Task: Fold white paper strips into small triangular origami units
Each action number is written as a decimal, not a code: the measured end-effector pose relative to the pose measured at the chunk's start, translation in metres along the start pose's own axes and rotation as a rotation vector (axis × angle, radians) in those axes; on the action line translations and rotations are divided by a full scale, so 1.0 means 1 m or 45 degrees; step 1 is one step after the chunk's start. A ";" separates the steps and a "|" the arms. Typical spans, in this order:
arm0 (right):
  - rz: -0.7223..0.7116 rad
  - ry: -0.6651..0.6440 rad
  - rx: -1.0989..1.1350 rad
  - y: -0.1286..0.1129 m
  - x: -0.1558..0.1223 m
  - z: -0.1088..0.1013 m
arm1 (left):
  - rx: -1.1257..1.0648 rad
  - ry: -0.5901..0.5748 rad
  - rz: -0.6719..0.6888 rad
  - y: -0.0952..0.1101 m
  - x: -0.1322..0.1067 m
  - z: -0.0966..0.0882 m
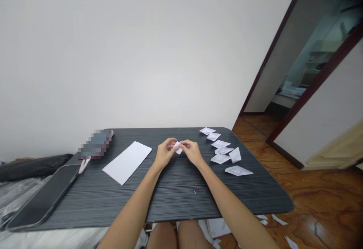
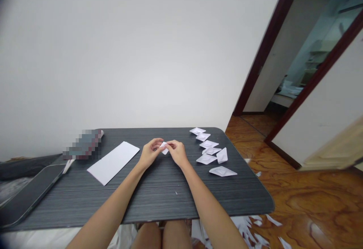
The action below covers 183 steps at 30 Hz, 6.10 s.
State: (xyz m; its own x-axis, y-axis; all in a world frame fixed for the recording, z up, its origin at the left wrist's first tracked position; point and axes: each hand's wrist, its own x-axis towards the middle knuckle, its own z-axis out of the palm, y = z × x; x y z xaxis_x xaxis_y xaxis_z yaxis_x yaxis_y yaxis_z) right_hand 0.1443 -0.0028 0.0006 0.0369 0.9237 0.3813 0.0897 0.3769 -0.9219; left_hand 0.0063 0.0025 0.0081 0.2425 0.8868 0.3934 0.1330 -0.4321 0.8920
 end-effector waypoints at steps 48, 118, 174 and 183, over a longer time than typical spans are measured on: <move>-0.269 -0.142 -0.420 -0.021 -0.005 -0.015 | 0.186 0.027 0.063 0.012 -0.003 -0.002; -0.049 -0.313 -0.103 -0.021 -0.009 -0.015 | 0.333 -0.304 -0.026 0.017 -0.004 -0.020; 0.046 -0.655 -0.548 -0.032 -0.032 -0.034 | -0.029 -0.754 -0.374 0.015 -0.028 -0.018; -0.058 -0.490 -0.707 -0.056 -0.045 -0.061 | -0.025 -0.601 -0.249 0.026 -0.041 -0.007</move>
State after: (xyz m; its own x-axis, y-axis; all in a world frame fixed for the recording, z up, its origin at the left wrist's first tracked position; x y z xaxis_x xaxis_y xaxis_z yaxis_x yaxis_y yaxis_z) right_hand 0.1979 -0.0694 0.0398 -0.3272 0.9049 0.2721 0.5845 0.4201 -0.6941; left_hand -0.0067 -0.0436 0.0170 0.6229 0.7783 0.0793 0.2022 -0.2581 0.9447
